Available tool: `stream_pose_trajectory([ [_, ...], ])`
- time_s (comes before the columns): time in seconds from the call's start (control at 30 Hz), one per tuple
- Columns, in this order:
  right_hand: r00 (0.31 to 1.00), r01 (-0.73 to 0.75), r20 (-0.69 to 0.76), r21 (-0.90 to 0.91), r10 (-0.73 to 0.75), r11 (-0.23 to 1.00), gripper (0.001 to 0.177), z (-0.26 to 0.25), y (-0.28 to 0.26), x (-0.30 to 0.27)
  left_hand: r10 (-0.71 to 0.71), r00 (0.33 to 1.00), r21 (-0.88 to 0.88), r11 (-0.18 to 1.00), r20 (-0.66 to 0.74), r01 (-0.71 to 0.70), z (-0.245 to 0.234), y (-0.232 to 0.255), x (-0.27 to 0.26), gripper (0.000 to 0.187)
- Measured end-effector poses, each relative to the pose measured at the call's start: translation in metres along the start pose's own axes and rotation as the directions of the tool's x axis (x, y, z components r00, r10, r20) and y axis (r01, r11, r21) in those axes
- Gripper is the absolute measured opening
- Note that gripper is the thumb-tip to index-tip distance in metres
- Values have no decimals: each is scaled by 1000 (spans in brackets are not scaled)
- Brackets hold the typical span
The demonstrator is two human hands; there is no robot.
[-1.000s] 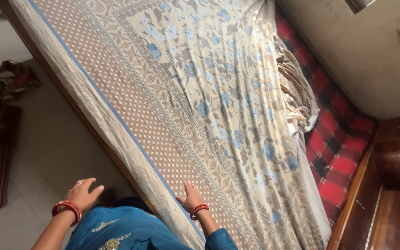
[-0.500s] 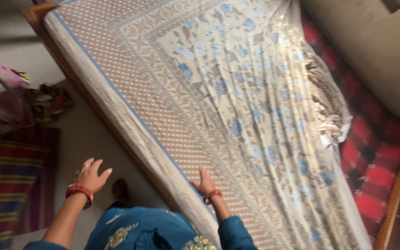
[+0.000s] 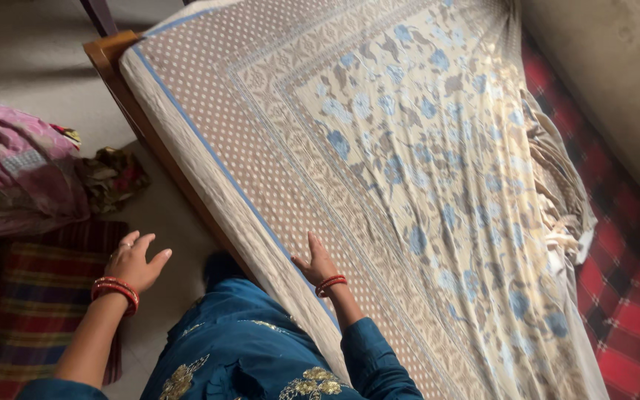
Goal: The person spreads a bedsheet over a mattress, tucks the edges into the bed frame, and gathers pillows from the floor.
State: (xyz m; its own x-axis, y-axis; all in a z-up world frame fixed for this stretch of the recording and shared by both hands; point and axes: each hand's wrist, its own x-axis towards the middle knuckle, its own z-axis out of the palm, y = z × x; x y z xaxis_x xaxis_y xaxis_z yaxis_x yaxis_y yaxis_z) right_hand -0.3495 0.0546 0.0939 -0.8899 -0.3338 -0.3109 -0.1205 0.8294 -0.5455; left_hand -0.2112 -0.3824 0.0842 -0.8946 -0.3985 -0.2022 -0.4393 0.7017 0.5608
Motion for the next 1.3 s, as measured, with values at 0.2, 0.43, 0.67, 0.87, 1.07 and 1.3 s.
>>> stream_pose_trajectory([
  [0.2,996,-87,12,21,87,996,100,10,-1,70,-58,975,18,998,214,55,-24,-23,74,70],
  [0.43,975,-214,63,4,214,977,96,-4,-45,174,-107,955,-50,991,276,126,-48,-46,196,71],
  [0.67,951,-298,94,12,295,955,93,-7,-90,250,-36,956,-100,993,292,68,-52,-42,306,70],
  [0.87,952,-299,86,52,294,953,86,-4,-113,274,-20,929,-131,989,369,73,-48,-35,361,68],
  [1.07,897,-443,18,60,442,895,82,-14,-131,271,108,895,-162,986,432,-41,-50,-17,435,67],
  [1.3,838,-545,17,85,546,834,81,-21,-189,278,222,823,-137,975,522,-176,-69,-2,545,66],
])
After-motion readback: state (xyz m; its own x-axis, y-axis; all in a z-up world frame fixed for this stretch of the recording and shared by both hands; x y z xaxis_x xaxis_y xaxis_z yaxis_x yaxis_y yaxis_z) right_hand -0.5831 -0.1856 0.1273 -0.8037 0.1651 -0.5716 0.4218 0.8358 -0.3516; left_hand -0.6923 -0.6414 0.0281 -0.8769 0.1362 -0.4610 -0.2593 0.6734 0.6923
